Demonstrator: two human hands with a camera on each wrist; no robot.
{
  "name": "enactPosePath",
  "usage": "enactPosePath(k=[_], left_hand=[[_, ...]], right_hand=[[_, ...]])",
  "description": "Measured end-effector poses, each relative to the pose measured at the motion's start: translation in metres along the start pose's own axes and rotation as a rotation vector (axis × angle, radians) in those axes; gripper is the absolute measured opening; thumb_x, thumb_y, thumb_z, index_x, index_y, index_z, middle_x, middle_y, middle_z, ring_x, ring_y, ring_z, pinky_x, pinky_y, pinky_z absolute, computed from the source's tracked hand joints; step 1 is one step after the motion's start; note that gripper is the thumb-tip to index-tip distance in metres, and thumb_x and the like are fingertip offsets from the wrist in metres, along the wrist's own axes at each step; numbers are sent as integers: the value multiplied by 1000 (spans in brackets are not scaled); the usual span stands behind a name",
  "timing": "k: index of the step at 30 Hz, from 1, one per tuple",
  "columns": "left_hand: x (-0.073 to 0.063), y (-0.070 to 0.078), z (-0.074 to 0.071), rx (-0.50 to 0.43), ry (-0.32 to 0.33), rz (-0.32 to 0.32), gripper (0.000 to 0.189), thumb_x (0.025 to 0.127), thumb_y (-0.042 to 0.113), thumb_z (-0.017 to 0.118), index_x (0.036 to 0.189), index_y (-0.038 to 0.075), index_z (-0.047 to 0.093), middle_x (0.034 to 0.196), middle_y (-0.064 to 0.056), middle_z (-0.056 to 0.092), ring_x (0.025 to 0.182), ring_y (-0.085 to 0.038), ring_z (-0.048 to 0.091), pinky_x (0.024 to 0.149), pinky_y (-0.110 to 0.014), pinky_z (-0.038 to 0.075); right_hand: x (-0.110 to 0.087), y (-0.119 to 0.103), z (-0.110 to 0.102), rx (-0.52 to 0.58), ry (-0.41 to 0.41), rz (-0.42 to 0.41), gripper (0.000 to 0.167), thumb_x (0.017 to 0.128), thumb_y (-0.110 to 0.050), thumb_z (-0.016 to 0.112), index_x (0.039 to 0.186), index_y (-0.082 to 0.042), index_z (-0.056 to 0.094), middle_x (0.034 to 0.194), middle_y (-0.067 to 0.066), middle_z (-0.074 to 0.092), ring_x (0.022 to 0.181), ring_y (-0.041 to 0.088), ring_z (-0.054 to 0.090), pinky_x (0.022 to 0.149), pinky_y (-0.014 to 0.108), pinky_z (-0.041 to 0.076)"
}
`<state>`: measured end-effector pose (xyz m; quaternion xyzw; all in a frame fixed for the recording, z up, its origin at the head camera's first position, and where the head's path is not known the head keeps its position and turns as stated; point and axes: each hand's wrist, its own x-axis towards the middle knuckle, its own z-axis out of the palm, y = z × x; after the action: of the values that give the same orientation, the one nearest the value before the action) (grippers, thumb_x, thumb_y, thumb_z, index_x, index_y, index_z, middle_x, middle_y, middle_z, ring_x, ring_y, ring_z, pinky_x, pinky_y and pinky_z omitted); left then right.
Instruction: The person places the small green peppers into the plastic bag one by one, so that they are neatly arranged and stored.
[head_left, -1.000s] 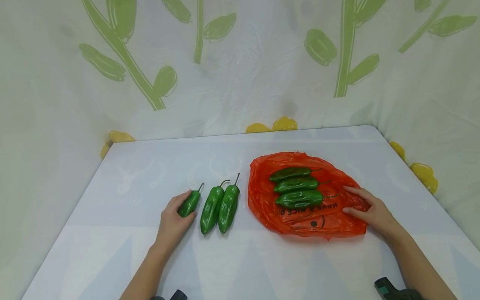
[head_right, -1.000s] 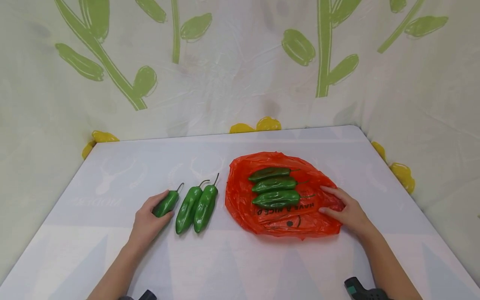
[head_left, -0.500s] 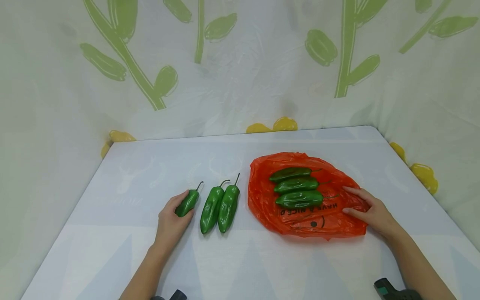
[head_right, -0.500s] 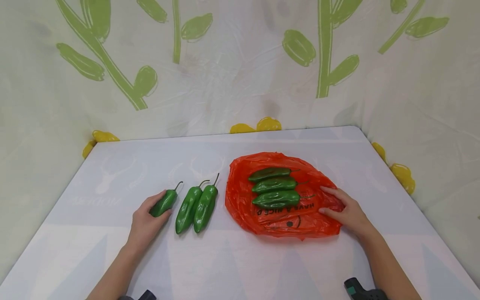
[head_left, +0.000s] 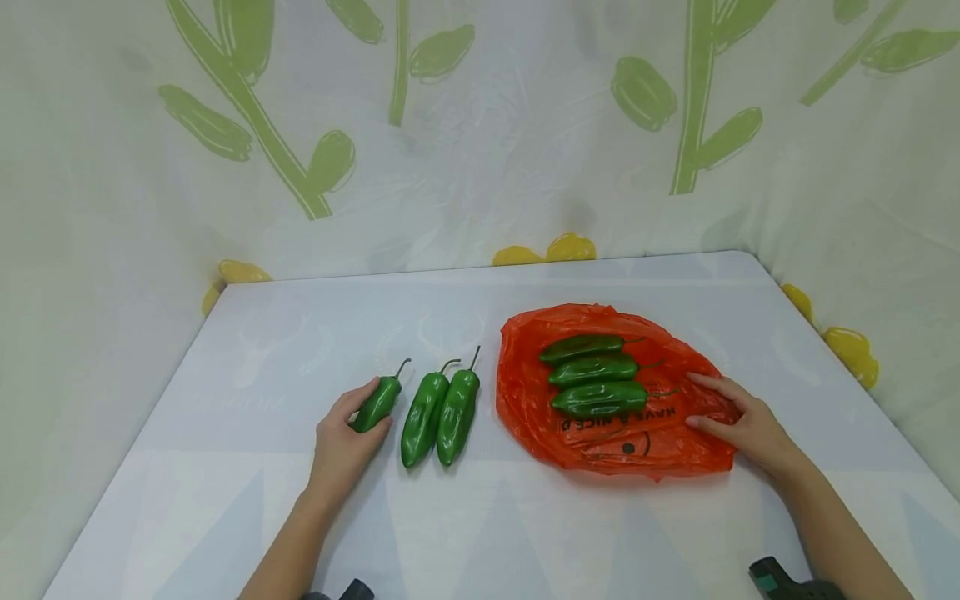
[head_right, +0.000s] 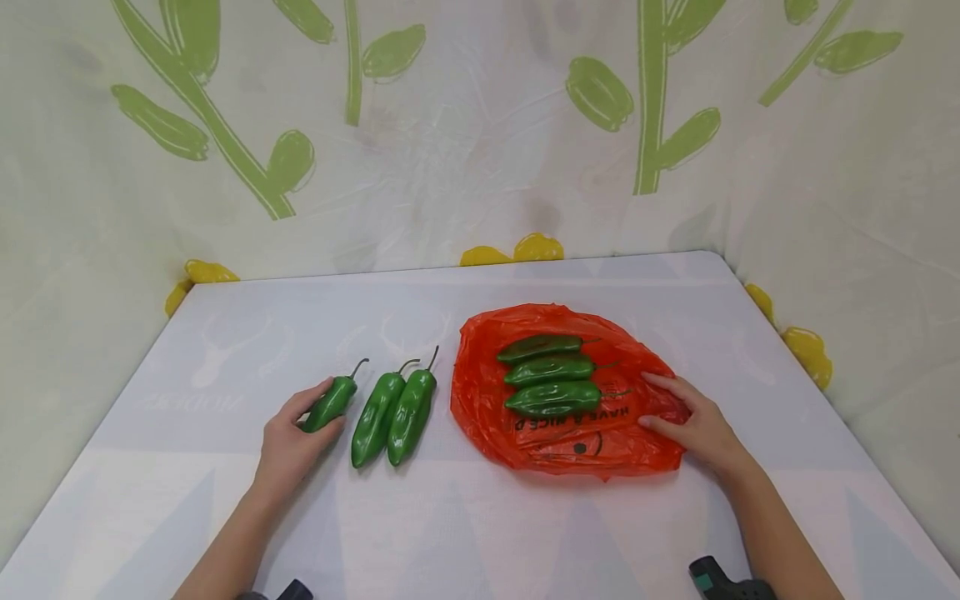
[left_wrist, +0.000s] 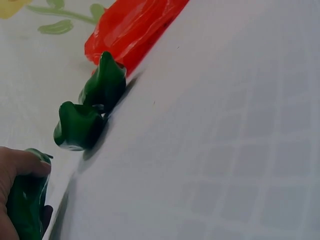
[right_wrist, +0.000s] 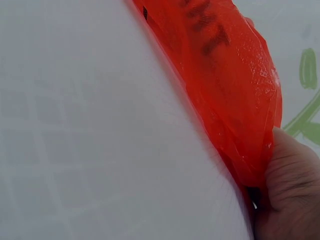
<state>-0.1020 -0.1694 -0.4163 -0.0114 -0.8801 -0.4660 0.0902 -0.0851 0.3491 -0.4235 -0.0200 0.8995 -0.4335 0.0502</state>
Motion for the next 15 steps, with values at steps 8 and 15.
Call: enactPosePath(k=[8, 15], left_hand=[[-1, 5, -1, -27, 3, -4, 57, 78, 3, 73, 131, 15, 58, 125, -3, 60, 103, -4, 50, 79, -14, 43], [-3, 11, -1, -22, 20, 13, 57, 78, 3, 73, 131, 17, 58, 126, -2, 60, 100, -5, 50, 75, -15, 44]], right_hand=[[0, -2, 0, 24, -7, 16, 61, 90, -28, 64, 145, -20, 38, 144, 15, 34, 128, 33, 29, 81, 5, 37], [0, -4, 0, -4, -6, 9, 63, 90, -28, 65, 145, -19, 37, 144, 19, 35, 130, 36, 28, 80, 3, 35]])
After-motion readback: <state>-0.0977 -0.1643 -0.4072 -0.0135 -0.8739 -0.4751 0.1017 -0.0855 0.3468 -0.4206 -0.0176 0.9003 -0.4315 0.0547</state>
